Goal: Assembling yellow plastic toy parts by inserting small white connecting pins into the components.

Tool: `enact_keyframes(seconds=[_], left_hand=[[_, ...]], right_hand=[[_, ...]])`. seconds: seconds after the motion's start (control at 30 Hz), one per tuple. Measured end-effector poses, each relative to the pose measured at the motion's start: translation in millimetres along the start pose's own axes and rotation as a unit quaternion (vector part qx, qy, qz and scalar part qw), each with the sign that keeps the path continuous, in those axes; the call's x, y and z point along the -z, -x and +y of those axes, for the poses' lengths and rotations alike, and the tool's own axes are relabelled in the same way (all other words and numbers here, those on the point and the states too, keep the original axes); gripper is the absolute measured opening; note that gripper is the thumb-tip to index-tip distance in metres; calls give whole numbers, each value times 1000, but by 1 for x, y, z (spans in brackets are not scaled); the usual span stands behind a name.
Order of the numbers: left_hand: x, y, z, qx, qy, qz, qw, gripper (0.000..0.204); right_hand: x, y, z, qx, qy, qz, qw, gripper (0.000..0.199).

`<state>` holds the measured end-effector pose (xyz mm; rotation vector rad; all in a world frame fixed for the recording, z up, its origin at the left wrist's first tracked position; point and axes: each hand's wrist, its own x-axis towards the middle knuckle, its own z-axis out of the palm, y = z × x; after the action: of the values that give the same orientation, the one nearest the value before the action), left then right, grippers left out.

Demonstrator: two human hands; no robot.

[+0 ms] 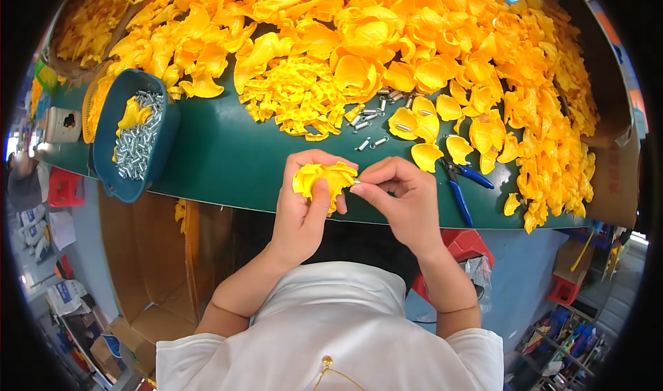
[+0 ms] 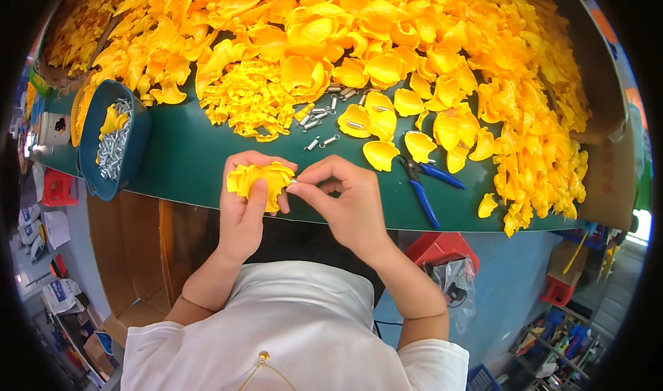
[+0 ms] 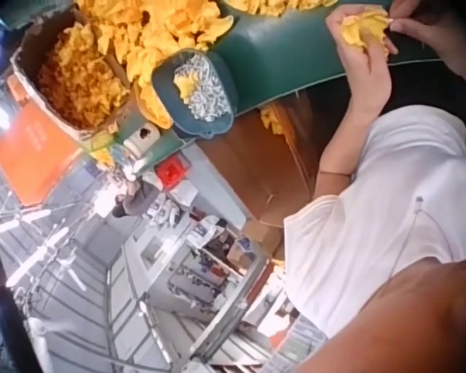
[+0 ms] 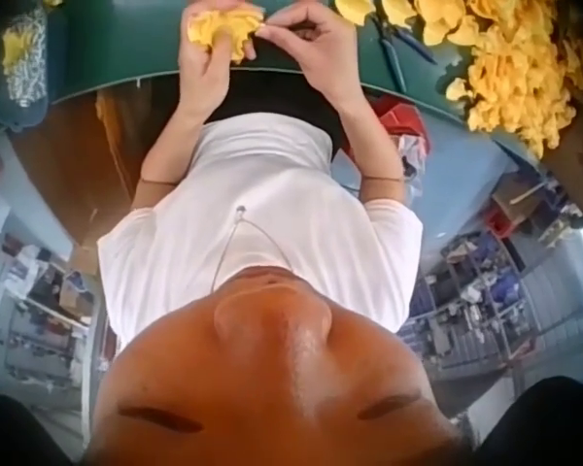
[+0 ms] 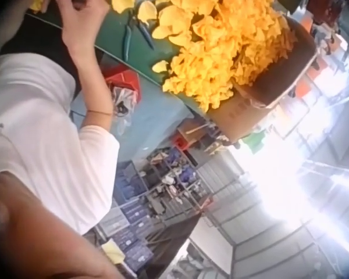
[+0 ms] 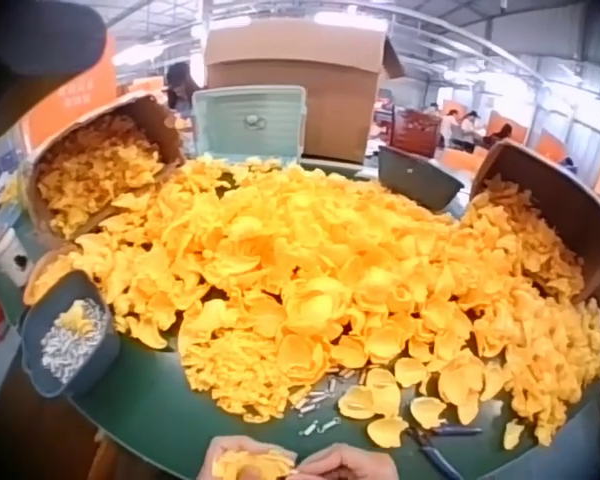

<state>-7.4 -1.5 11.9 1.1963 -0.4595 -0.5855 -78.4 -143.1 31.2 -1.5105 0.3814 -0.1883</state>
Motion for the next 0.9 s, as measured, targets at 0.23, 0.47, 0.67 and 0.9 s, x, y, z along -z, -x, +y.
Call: enact_keyframes(seconds=[0.23,0.47,0.67,0.9], left_hand=[[-8,18,-3,-13,-3,16,1000,16],[4,8,10,148,90,-92,981,18],[3,1,4,161,190,-23,968,34],[17,-8,14,201,257,-123,937,51]], right_hand=[[-5,15,7,-65,-118,14,991,9],[25,7,-6,82,117,-72,987,16],[70,-7,-6,221,543,128,800,23],[71,-10,-11,136,481,72,863,25]])
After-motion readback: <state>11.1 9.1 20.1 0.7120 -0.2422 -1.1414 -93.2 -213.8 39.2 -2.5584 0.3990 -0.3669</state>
